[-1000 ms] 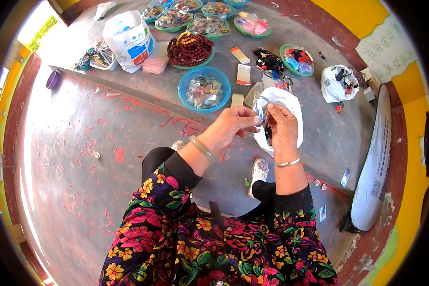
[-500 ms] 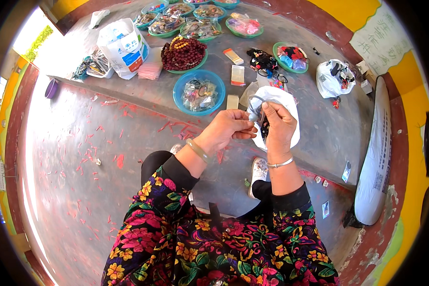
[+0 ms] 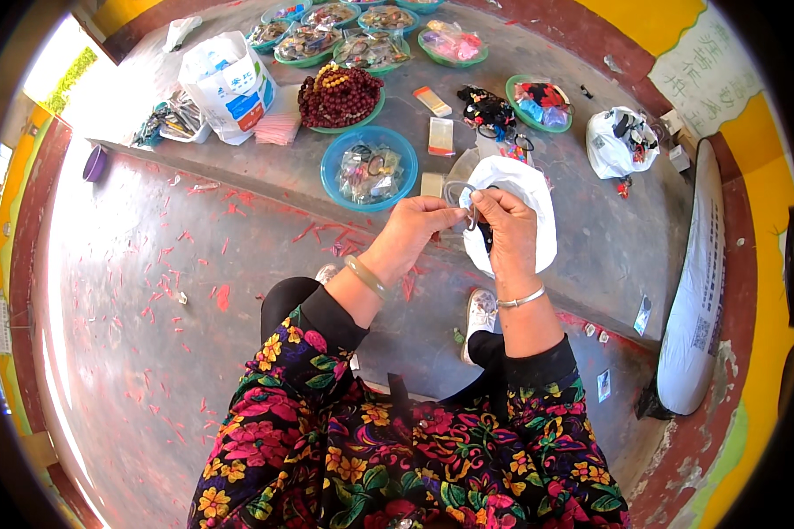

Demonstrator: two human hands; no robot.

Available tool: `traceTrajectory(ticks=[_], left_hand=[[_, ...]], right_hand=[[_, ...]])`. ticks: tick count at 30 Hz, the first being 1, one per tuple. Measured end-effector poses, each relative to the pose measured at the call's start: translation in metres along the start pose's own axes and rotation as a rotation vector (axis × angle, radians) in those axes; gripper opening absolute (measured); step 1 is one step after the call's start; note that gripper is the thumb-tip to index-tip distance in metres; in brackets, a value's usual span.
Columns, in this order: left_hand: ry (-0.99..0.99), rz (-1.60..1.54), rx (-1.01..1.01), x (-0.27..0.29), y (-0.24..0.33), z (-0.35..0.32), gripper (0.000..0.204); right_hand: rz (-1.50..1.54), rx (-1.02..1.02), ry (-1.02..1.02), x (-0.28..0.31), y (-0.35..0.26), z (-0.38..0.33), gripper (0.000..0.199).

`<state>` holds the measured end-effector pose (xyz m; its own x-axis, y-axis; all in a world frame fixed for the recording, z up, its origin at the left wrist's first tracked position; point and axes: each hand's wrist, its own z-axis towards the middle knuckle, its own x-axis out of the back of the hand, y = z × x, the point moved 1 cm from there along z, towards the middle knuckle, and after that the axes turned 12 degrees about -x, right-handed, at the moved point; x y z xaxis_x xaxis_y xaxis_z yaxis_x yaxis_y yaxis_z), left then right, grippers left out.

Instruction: The person sits on the floor and repeatedly picks up small hair accessories from a white bag. They place each item into a small plastic bag and seal it before setting it aside.

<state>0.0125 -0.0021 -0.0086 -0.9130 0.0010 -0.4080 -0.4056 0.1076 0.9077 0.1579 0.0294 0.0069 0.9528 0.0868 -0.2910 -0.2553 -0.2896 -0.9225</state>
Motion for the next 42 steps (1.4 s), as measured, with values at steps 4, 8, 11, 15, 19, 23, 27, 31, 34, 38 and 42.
traceTrajectory(ticks=[4, 8, 11, 15, 19, 23, 27, 31, 34, 38, 42], left_hand=[[0.058, 0.045, -0.012, 0.004, 0.0, 0.001, 0.014], [0.137, -0.024, -0.093, 0.005, -0.005, 0.004, 0.012], [0.13, -0.031, -0.08, 0.003, 0.0, 0.002, 0.01], [0.03, -0.164, -0.038, 0.008, -0.004, 0.003, 0.008], [0.002, -0.195, 0.02, 0.003, 0.0, 0.002, 0.007], [0.014, -0.196, 0.001, 0.008, -0.005, 0.004, 0.006], [0.096, -0.178, -0.042, 0.007, -0.004, 0.002, 0.005], [0.118, -0.178, -0.145, 0.012, -0.005, 0.004, 0.003], [0.112, -0.224, -0.132, 0.011, -0.004, 0.004, 0.003], [0.091, -0.296, -0.056, 0.005, 0.002, 0.003, 0.006], [0.06, -0.303, -0.018, 0.008, -0.001, 0.004, 0.005]], right_hand=[[-0.015, -0.04, -0.055, -0.001, 0.0, 0.001, 0.015], [-0.052, -0.069, -0.059, -0.003, -0.001, 0.0, 0.015], [-0.071, -0.062, -0.062, -0.001, 0.001, 0.001, 0.013], [-0.029, -0.05, -0.066, 0.0, 0.002, 0.002, 0.011], [-0.016, -0.04, -0.071, 0.003, 0.006, 0.004, 0.01], [-0.051, -0.04, -0.086, 0.001, 0.006, 0.004, 0.01], [-0.106, -0.052, -0.097, -0.002, 0.002, 0.002, 0.011], [-0.153, -0.088, -0.177, -0.004, -0.001, -0.002, 0.012], [-0.171, -0.065, -0.16, -0.002, 0.002, 0.001, 0.012], [-0.143, -0.05, -0.126, 0.002, 0.006, 0.004, 0.01], [-0.146, -0.059, -0.123, 0.001, 0.005, 0.004, 0.009]])
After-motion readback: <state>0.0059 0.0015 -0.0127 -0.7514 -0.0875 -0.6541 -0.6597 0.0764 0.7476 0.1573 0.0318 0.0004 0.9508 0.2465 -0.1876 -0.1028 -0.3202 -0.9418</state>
